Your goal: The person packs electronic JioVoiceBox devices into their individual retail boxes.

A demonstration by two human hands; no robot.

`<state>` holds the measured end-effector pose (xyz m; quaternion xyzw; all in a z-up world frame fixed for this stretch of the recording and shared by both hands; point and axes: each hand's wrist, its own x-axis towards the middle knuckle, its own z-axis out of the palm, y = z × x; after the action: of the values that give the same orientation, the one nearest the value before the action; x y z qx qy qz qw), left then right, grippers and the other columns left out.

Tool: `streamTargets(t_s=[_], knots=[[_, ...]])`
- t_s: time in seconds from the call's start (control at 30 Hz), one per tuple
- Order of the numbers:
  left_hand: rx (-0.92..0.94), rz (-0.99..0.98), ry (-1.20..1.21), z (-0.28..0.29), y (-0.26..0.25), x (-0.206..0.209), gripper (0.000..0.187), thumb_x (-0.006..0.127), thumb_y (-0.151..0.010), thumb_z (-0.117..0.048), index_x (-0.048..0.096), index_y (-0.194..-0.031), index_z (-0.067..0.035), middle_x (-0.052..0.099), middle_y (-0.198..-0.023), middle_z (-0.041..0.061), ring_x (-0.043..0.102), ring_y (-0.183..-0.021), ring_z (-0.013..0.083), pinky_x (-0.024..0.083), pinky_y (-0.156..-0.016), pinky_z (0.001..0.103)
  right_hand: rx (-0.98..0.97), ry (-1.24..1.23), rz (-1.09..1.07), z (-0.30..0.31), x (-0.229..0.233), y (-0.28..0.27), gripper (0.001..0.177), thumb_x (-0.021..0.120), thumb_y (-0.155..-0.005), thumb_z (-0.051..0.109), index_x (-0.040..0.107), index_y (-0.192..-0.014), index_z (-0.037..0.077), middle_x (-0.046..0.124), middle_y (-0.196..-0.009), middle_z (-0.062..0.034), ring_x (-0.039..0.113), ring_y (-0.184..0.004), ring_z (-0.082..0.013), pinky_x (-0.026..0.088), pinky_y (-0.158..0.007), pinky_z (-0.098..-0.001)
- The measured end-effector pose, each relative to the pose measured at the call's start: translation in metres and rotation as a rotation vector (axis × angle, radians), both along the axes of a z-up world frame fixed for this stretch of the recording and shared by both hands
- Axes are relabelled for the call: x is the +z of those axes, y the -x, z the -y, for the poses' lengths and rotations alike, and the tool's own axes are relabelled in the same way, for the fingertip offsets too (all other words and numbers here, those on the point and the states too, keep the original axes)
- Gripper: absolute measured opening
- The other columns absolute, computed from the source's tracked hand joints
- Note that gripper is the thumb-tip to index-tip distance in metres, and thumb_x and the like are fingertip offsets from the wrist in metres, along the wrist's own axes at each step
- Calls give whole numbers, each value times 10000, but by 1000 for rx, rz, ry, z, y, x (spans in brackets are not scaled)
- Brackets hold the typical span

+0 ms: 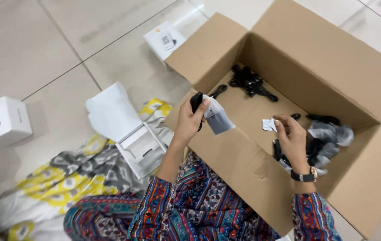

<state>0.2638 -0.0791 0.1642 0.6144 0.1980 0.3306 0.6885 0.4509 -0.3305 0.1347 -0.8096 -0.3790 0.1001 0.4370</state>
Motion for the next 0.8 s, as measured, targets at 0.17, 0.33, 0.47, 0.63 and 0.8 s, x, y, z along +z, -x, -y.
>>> streamTargets(t_s=[0.17, 0.33, 0.47, 0.63, 0.8], knots=[[194, -86, -49, -9, 108, -23, 265, 664, -1020, -300, 601, -1037, -44, 554, -767, -30, 544, -625, 51, 492, -549, 245, 491, -358, -792, -112, 14, 139, 531, 587, -1008, 372, 462, -1457, 117, 641, -1370, -61, 695, -1145, -196, 592, -948, -308], [419, -384, -116, -21, 192, -55, 304, 642, -1015, -313, 617, -1136, -36, 641, -750, 65, 623, -629, 155, 503, -579, 327, 517, 122, -6, -180, -47, 228, 424, 734, -911, 263, 630, -1294, 114, 723, -1144, -87, 709, -1015, -232, 573, -855, -388], [550, -658, -357, -44, 238, -100, 271, 655, -1009, -260, 620, -1174, -48, 703, -821, 141, 687, -738, 301, 514, -654, 436, 659, 137, 593, -191, -48, 244, 381, 691, -881, 165, 649, -1259, 149, 672, -1219, -33, 647, -1072, -238, 520, -834, -394], [372, -834, -806, -65, 227, -118, 398, 724, -891, -162, 590, -1251, -58, 707, -1021, 162, 651, -982, 370, 510, -822, 502, 776, 111, 914, -202, -47, 246, 308, 604, -853, 150, 683, -1148, 185, 648, -1255, -44, 618, -1142, -245, 482, -878, -393], [360, -806, -878, -51, 219, -172, 565, 759, -808, -207, 564, -1291, 12, 638, -1163, 206, 593, -1089, 389, 506, -833, 498, 766, 117, 953, -203, -35, 246, 292, 605, -851, 160, 697, -1126, 189, 644, -1260, -48, 610, -1168, -253, 479, -912, -406]])
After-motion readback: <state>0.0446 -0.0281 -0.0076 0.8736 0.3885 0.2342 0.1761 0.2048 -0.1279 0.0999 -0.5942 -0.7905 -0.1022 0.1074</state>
